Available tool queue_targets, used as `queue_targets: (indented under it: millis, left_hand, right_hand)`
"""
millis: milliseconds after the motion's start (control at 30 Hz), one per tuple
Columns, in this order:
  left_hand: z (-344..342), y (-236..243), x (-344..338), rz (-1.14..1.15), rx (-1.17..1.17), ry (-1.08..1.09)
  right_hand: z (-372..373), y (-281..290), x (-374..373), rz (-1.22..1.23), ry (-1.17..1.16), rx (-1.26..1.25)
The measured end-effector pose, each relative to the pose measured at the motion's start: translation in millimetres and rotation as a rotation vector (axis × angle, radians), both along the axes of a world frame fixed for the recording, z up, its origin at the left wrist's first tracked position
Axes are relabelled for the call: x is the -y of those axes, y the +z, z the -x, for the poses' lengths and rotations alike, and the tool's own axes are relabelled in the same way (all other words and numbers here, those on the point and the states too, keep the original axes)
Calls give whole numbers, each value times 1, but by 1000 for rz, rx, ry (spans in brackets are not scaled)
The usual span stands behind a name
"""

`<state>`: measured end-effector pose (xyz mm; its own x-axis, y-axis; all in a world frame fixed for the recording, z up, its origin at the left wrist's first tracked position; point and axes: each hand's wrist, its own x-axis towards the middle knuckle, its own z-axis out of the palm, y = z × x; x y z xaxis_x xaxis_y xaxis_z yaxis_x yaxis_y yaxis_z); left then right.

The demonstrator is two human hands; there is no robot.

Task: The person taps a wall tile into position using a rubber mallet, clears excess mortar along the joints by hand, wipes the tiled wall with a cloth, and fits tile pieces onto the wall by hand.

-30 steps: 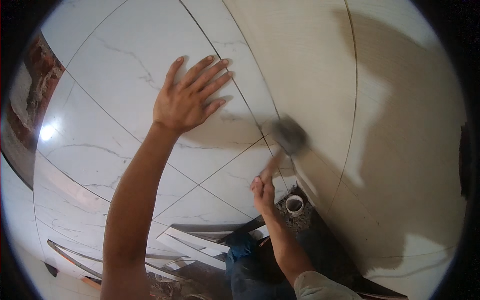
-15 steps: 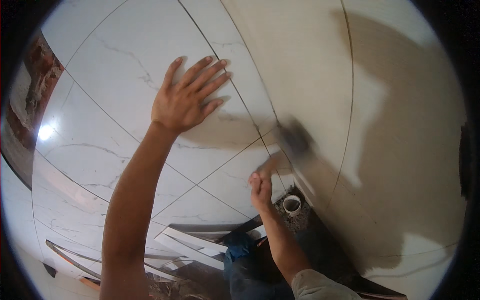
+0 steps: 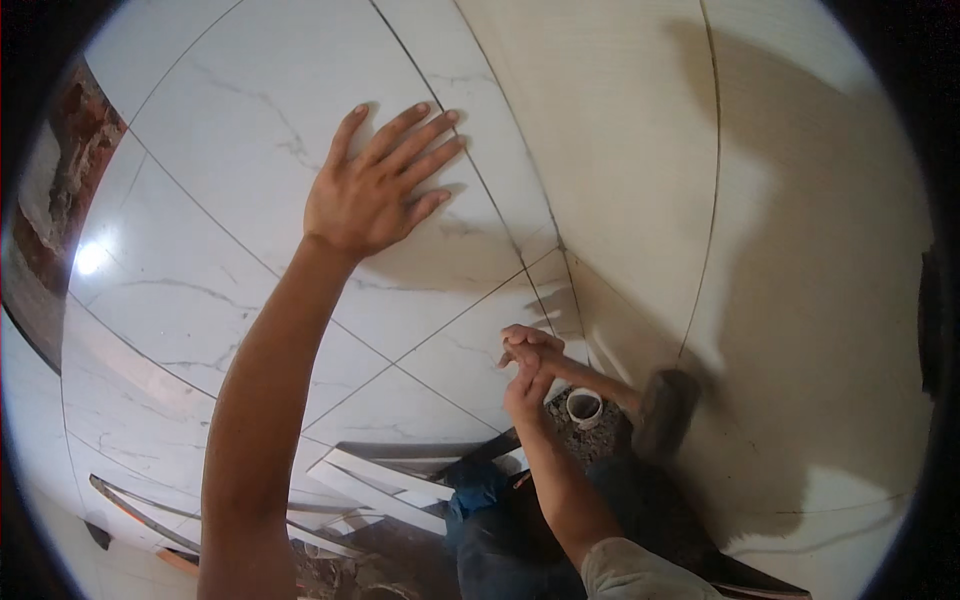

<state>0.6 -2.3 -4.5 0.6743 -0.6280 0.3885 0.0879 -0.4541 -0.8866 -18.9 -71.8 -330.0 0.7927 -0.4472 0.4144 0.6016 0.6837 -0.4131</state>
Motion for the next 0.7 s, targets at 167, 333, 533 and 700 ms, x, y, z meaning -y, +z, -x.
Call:
queue_targets:
  millis: [167, 333, 533, 700]
  left_hand:
    - [-3, -1, 5, 9, 1, -34]
    - [-2, -3, 5, 21, -13, -43]
    - [-2, 0, -2, 11, 12, -42]
    - [-4, 0, 1, 8, -1, -60]
  right_hand:
    - [-6, -61, 8, 701, 171, -117]
    - [-1, -40, 13, 496, -71, -1]
    - [2, -23, 4, 261, 13, 122]
    - [-9, -49, 3, 535, 147, -58]
